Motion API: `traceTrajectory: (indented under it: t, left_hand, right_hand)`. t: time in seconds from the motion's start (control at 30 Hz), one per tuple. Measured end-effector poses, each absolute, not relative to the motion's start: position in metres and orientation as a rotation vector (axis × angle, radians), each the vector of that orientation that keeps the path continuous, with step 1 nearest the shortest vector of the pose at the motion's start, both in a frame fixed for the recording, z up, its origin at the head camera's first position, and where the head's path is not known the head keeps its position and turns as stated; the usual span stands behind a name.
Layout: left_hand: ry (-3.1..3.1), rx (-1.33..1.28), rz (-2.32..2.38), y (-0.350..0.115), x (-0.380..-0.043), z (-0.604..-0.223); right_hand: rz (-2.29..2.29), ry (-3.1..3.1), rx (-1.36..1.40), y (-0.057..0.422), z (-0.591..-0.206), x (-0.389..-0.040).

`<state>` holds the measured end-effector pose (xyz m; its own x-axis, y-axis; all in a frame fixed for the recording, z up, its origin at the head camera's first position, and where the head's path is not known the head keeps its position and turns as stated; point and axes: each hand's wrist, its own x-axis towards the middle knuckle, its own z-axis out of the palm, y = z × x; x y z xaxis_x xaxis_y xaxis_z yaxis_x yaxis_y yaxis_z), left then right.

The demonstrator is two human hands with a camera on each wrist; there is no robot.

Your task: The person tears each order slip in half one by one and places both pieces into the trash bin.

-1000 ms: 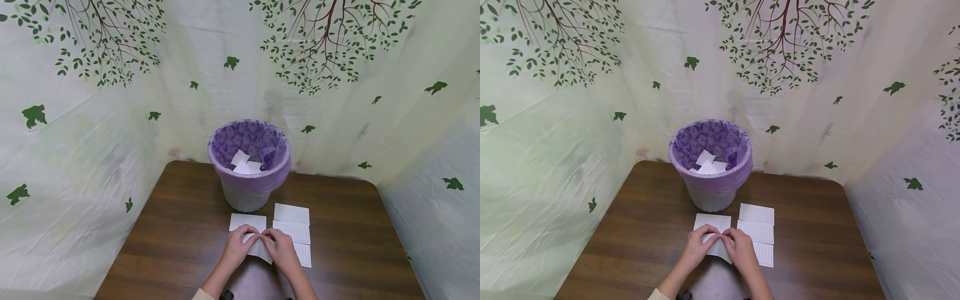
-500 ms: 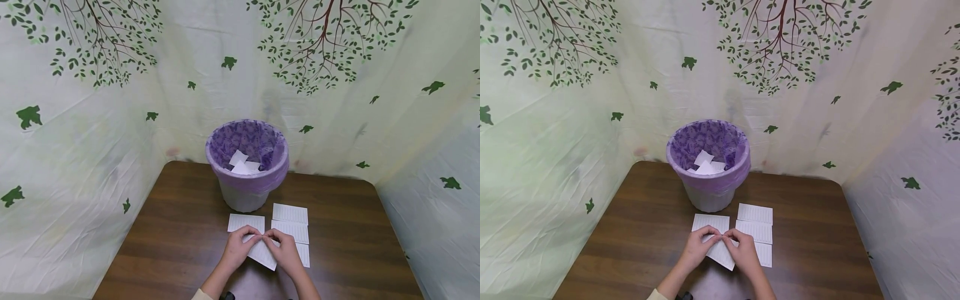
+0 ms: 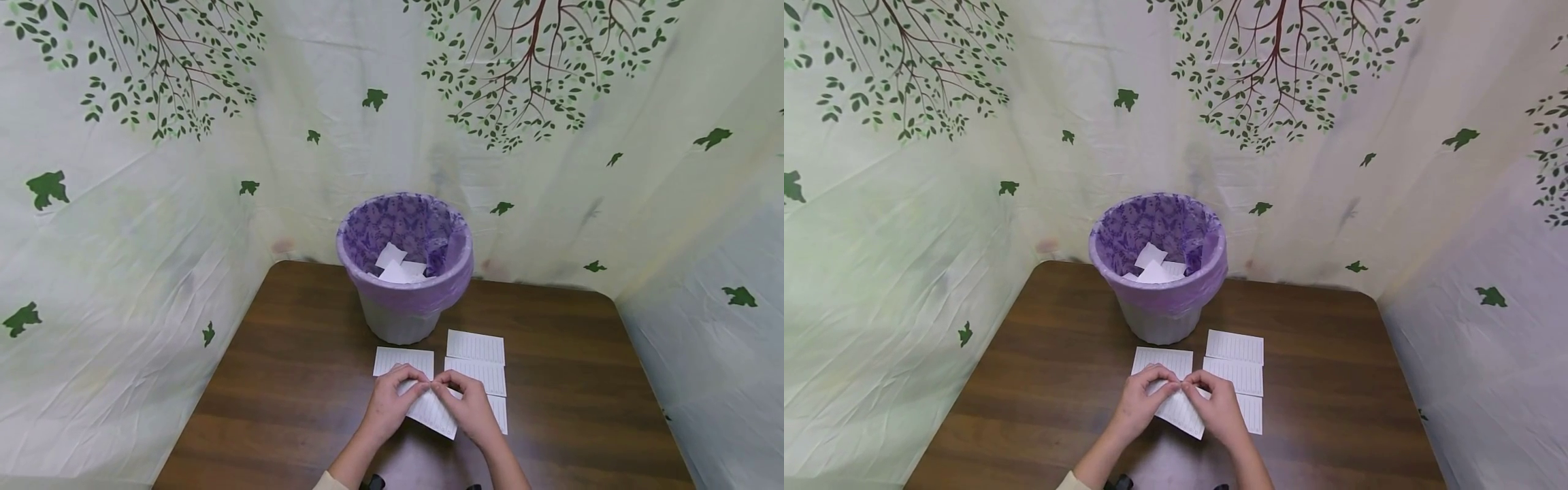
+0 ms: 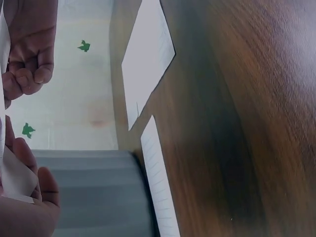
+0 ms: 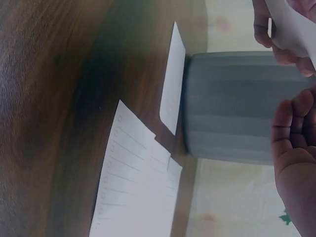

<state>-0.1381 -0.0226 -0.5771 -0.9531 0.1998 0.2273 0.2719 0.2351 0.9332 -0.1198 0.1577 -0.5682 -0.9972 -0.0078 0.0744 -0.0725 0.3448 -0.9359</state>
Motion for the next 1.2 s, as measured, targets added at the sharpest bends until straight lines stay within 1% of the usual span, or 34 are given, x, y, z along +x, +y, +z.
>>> traceTrajectory:
  t: [0.17, 0.33, 0.83, 1.2]
  left_hand:
    - [-2.368, -0.602, -1.619, -0.0220, -0.1376, -0.5772]
    - [-2.377, -0.644, -1.494, -0.0227, -0.1357, -0.5743]
    - [-2.336, -0.734, -1.401, -0.0260, -0.1321, -0.5696]
    - [-2.307, -0.786, -1.365, -0.0264, -0.1301, -0.5681]
  right_hand:
    - [1.672, -2.555, 0.115, 0.1601, -0.5662, -0.1192]
    - [1.581, -2.562, 0.159, 0.1610, -0.5660, -0.1194]
    - [1.406, -2.548, 0.237, 0.1614, -0.5632, -0.1204]
    - [1.418, -2.532, 0.239, 0.1651, -0.5641, -0.1215]
